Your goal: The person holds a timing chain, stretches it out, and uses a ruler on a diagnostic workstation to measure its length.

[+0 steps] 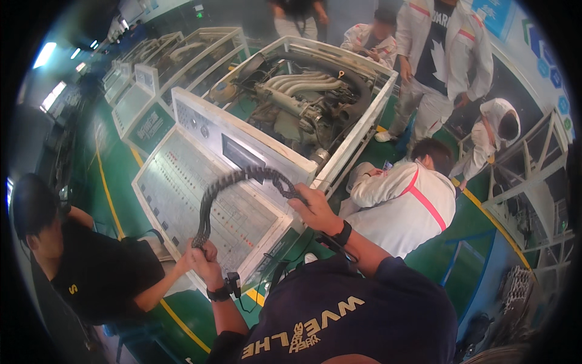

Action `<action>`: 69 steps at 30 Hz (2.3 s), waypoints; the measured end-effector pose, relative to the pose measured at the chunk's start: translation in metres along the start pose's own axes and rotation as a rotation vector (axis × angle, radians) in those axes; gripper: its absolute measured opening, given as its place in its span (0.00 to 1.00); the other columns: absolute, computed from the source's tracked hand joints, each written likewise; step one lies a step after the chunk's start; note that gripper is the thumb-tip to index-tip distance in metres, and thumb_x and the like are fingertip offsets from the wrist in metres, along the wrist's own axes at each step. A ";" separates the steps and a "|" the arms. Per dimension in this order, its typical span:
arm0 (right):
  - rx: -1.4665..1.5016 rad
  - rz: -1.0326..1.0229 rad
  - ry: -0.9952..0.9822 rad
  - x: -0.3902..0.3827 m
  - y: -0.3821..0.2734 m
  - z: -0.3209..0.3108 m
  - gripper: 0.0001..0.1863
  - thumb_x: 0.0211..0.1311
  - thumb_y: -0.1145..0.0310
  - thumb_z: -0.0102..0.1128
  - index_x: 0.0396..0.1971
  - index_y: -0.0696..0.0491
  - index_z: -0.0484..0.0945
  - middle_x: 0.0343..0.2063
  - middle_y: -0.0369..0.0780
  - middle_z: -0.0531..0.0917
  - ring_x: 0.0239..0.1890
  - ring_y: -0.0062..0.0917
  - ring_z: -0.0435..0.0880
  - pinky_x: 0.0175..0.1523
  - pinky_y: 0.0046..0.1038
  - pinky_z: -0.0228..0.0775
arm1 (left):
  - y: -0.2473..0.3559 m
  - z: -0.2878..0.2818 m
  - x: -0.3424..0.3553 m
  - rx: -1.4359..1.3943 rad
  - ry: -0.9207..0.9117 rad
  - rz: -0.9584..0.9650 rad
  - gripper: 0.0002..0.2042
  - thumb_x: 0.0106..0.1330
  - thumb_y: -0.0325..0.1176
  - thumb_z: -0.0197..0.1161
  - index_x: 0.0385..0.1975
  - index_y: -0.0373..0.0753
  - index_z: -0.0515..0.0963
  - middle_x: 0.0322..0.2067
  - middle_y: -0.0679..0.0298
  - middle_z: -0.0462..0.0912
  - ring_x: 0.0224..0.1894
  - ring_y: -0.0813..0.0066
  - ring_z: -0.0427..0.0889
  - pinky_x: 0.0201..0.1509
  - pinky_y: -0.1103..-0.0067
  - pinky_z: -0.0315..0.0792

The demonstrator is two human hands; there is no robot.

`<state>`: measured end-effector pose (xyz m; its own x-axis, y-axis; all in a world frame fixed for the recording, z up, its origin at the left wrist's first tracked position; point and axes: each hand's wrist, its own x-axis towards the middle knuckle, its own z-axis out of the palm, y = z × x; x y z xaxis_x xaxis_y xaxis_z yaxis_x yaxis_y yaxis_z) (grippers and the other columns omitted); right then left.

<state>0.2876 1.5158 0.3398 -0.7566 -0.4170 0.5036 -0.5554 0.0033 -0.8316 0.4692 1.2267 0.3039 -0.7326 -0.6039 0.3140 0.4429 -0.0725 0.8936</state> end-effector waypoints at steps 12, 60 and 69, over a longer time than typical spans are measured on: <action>-0.305 0.405 -0.023 -0.082 0.076 0.012 0.21 0.73 0.55 0.59 0.34 0.62 0.78 0.22 0.54 0.79 0.26 0.47 0.81 0.33 0.40 0.71 | -0.052 -0.026 -0.057 0.317 0.191 -0.825 0.21 0.77 0.53 0.55 0.24 0.46 0.69 0.13 0.74 0.62 0.12 0.84 0.59 0.14 0.83 0.49; -0.352 0.505 -0.337 -0.025 0.100 -0.002 0.25 0.65 0.49 0.67 0.35 0.62 0.86 0.25 0.50 0.85 0.27 0.34 0.84 0.36 0.38 0.73 | -0.013 -0.137 -0.086 1.149 0.010 -0.349 0.28 0.66 0.56 0.68 0.23 0.29 0.82 0.16 0.58 0.78 0.20 0.73 0.73 0.28 0.70 0.67; -0.228 0.372 -0.354 -0.084 0.115 0.045 0.30 0.61 0.42 0.68 0.33 0.61 0.86 0.30 0.54 0.85 0.36 0.48 0.87 0.42 0.41 0.77 | -0.024 -0.101 -0.084 0.929 -0.126 -0.605 0.21 0.60 0.46 0.76 0.19 0.33 0.81 0.12 0.73 0.67 0.16 0.84 0.61 0.20 0.75 0.55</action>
<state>0.3025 1.5105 0.1919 -0.7754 -0.6299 0.0438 -0.3632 0.3883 -0.8469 0.5724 1.1990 0.2232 -0.7672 -0.5813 -0.2710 -0.5248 0.3261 0.7863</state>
